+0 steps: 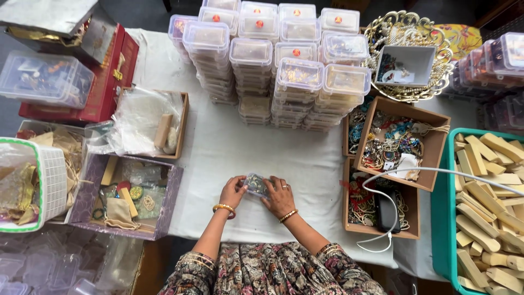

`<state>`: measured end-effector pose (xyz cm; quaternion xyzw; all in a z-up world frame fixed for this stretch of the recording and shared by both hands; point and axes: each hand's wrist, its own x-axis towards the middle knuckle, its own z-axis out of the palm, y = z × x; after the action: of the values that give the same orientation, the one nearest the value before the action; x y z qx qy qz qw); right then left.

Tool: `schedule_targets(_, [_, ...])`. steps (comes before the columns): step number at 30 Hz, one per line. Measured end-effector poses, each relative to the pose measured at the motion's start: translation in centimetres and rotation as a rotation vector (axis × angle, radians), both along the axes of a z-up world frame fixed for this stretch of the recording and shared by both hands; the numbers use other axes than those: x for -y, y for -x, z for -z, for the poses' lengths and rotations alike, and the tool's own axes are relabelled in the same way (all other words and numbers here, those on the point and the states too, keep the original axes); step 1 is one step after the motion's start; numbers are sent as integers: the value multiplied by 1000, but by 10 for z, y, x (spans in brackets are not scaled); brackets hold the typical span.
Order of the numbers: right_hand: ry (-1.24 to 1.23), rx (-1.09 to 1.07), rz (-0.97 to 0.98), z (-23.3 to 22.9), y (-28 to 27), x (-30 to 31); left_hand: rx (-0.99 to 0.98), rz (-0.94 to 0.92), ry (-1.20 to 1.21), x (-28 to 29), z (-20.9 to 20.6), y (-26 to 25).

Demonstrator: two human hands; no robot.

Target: The person sorts through various jewelry items and packaging materials on a table. They place small jewelry pieces into plastic bags, then into small cloth pouches, and finally into clear plastic containers, stacking them neatly.

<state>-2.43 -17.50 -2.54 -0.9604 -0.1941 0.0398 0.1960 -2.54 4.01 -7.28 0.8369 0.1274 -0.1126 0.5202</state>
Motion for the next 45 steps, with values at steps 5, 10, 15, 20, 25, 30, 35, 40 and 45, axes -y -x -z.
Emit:
schedule_targets(5, [-58,-15,23,-3,1,0,-4,22,30,-3,5,0])
schedule_targets(10, [-290,41,30,-4,-3,15,-12,-12,199,-1,20,1])
schedule_targets(15, [-396,133,-61,-7,-5,41,-263,-89,532,16,17,8])
schedule_targets(20, [-360,66,-37,-13,-11,47,-256,-108,462,33,-8,-3])
schedule_targets(25, [-338,38,162,0,-11,59,-124,-267,528,20,3,-31])
schedule_targets(30, [23,-124,342,38,-2,87,205,-555,568,8,-139,-86])
schedule_targets(35, [175,-279,270,25,-6,89,511,-353,674,14,-222,-199])
schedule_targets(40, [182,-357,280,4,-6,85,613,-205,361,53,-267,-320])
schedule_targets(45, [203,-453,278,-20,-10,81,214,-120,2,85,-266,-376])
